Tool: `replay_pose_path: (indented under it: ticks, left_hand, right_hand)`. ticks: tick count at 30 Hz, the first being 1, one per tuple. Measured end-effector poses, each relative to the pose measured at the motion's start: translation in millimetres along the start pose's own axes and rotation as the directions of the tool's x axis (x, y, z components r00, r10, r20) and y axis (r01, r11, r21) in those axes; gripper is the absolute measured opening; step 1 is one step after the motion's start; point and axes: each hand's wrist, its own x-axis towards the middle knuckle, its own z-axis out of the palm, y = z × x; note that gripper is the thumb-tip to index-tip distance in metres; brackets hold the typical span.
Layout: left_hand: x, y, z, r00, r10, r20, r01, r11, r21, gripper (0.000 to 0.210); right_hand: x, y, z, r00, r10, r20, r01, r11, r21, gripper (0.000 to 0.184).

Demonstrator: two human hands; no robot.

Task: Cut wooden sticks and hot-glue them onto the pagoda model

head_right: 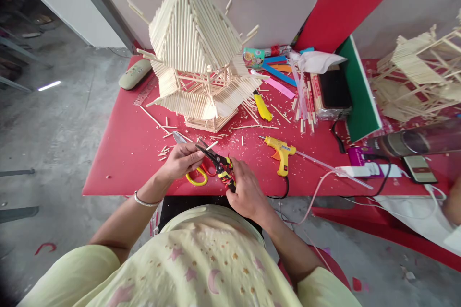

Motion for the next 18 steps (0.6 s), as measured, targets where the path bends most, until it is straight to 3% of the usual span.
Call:
replay_pose_path:
  ticks: [10, 18]
  left_hand:
    - [-1.2, -4.2, 4.5, 0.993, -0.094, 0.072, 0.113, 0.934, -0.340, 0.036]
    - [-2.7, -9.5, 7.0, 0.996, -0.065, 0.066, 0.086, 0.916, -0.392, 0.034]
  right_hand:
    - [3.7, 1.4, -0.1, 0.996, -0.042, 0.074, 0.042, 0.999, 0.006, 0.084]
    - [5.9, -5.7, 0.9, 0.998, -0.004, 0.058, 0.006, 0.999, -0.034, 0.074]
